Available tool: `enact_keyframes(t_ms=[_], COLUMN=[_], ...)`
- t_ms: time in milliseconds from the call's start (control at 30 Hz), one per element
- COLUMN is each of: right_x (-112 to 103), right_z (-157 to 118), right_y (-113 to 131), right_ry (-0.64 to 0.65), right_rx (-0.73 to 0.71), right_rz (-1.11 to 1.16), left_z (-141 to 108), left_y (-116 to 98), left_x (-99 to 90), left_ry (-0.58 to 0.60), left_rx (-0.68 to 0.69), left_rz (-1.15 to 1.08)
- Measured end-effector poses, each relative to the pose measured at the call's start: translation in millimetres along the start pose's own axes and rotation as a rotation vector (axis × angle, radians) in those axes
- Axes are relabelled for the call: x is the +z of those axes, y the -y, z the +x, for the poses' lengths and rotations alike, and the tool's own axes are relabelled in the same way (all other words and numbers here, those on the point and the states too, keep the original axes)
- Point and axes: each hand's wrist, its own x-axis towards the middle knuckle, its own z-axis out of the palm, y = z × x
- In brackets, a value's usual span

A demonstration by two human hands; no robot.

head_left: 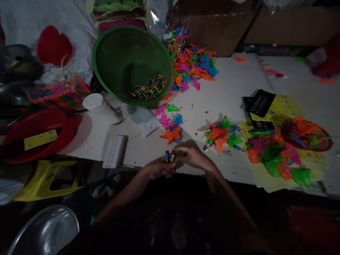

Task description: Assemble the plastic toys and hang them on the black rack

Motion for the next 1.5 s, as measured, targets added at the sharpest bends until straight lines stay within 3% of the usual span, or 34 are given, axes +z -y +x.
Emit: enact_keyframes(t_ms=[100, 200, 300, 400, 500, 600, 667, 767, 1000, 1167, 1233, 1333, 1433, 1500], right_x=[6.4, 15.4, 20.4, 21.1, 25.5, 37.7, 46.4, 53.0, 55.5, 70.6, 63.5, 26.3, -19.8, -35.4], right_z=[32.0, 57.5, 65.0, 55.5, 36.7, 16.4, 5.4, -5.6, -12.7, -10.5, -10.1, -15.3, -21.1, -16.0], right_y=[-14.3, -28.1, -33.7, -33.8, -28.5, -16.0, -6.8, 0.4, -4.2, 3.8, 0.2, -15.9, -33.9, -41.7], right_ry=[-0.212, -0.135, -0.115, -0.237, -0.415, -0.563, -0.632, -0.713, -0.746, -0.768, -0.734, -0.716, -0.960, -1.016], right_rx=[0.078, 0.068, 0.067, 0.130, 0.288, 0.352, 0.369, 0.417, 0.386, 0.374, 0.396, 0.448, 0.523, 0.507], right_rz=[-0.337, -0.627, -0.729, -0.600, -0.159, 0.327, 0.463, 0.483, 0.431, 0.404, 0.392, 0.197, -0.321, -0.614], left_z=[6.5, 9.5, 9.6, 10.4, 14.2, 20.2, 24.5, 29.2, 27.5, 26.4, 28.0, 31.1, 33.6, 35.4], left_y=[3.4, 4.3, 4.0, 3.2, 3.0, 3.4, 3.6, 3.2, 6.1, 13.7, 15.4, 13.8, 5.4, -2.0], left_x=[0.3, -2.8, -5.2, -2.8, 4.7, 15.3, 22.0, 28.9, 30.9, 31.6, 30.5, 22.0, 5.6, -3.4], left_ry=[-0.244, -0.359, -0.466, -0.546, -0.584, -0.586, -0.579, -0.613, -0.617, -0.574, -0.534, -0.540, -0.755, -0.865], left_rx=[0.236, 0.306, 0.357, 0.432, 0.451, 0.492, 0.521, 0.537, 0.518, 0.660, 0.642, 0.583, 0.651, 0.656], left_rz=[-0.007, 0.105, 0.119, 0.073, 0.111, 0.178, 0.220, 0.248, 0.247, 0.360, 0.398, 0.432, 0.414, 0.357])
